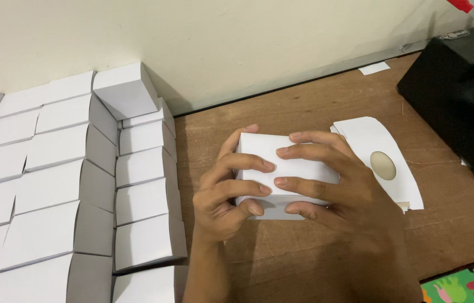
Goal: The person assembles small white cardboard boxes by hand. They fold the pre-cut flaps and tuck them into slots to form the box shape, then place the finished boxes onto a growing stack on the left side of the table.
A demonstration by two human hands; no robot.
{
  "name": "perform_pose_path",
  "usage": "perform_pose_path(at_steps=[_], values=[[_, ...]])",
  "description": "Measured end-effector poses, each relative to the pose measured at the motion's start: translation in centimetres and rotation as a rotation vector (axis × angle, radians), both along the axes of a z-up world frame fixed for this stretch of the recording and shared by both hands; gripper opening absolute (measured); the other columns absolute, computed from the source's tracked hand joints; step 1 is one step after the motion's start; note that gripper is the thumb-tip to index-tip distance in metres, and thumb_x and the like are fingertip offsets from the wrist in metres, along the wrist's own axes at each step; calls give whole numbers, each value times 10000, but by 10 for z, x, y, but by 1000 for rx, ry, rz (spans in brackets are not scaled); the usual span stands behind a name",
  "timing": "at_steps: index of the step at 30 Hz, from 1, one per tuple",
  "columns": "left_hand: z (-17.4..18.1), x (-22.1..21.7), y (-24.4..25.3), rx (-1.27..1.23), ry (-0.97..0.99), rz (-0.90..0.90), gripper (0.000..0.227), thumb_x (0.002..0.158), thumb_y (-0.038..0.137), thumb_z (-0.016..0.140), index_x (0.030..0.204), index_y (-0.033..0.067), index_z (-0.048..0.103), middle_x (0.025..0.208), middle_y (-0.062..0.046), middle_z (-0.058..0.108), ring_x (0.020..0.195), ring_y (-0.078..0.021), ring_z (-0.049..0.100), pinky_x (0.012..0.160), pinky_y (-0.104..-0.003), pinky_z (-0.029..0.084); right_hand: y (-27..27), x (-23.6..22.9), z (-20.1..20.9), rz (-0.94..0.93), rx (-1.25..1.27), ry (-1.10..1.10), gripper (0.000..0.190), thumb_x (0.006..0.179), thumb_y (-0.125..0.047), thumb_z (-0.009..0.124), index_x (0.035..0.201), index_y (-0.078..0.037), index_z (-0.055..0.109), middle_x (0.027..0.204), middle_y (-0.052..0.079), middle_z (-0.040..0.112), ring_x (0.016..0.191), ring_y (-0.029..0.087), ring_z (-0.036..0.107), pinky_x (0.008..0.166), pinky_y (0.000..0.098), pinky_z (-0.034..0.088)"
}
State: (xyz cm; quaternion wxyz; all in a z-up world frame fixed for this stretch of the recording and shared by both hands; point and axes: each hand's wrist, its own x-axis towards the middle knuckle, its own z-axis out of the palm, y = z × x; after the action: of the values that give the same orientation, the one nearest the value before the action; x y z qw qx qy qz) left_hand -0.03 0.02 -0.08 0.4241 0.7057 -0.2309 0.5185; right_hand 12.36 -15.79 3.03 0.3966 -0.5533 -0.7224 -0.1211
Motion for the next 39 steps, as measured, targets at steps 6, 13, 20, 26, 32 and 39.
perform_pose_path(at_steps=[6,13,20,26,32,39], values=[[2,-1,-2,-21,-27,26,260,988,332,512,943,87,588,985,-171,606,972,-234,608,1075,-679,423,-1,0,-4,-4,18,-4,274,900,-294,600,1144,-168,588,1313,114,512,1255,442,496,1059,521,455],[4,-1,-5,-37,-41,61,250,997,279,485,884,83,592,938,-144,597,929,-223,600,1086,-703,387,8,2,-6,17,95,7,212,886,-234,591,1030,-90,651,1214,187,563,1195,454,535,1019,526,502],[2,3,-10,-50,-30,125,226,985,270,500,896,80,585,929,-112,588,949,-253,579,1083,-680,407,11,11,-14,90,251,122,211,792,-171,674,919,-4,644,988,144,668,1033,500,650,960,558,581],[-1,5,-18,-58,-37,131,204,997,255,481,904,93,563,967,-91,574,1122,-451,495,1083,-698,379,8,7,-15,63,311,335,202,664,-153,729,659,-7,589,775,114,663,918,502,674,867,515,590],[-3,2,-18,-74,-36,132,201,1008,256,473,919,98,559,989,-88,576,1153,-483,479,1084,-692,383,-1,9,-15,98,188,400,155,766,-87,642,680,-16,533,856,160,675,1005,508,649,935,525,552],[-1,-5,-23,-184,-74,151,222,1021,302,473,922,116,543,1001,-92,587,1189,-522,483,1063,-669,414,-7,11,-7,89,29,206,191,844,-198,637,1031,-166,616,1373,228,488,1420,539,356,1185,634,316]])
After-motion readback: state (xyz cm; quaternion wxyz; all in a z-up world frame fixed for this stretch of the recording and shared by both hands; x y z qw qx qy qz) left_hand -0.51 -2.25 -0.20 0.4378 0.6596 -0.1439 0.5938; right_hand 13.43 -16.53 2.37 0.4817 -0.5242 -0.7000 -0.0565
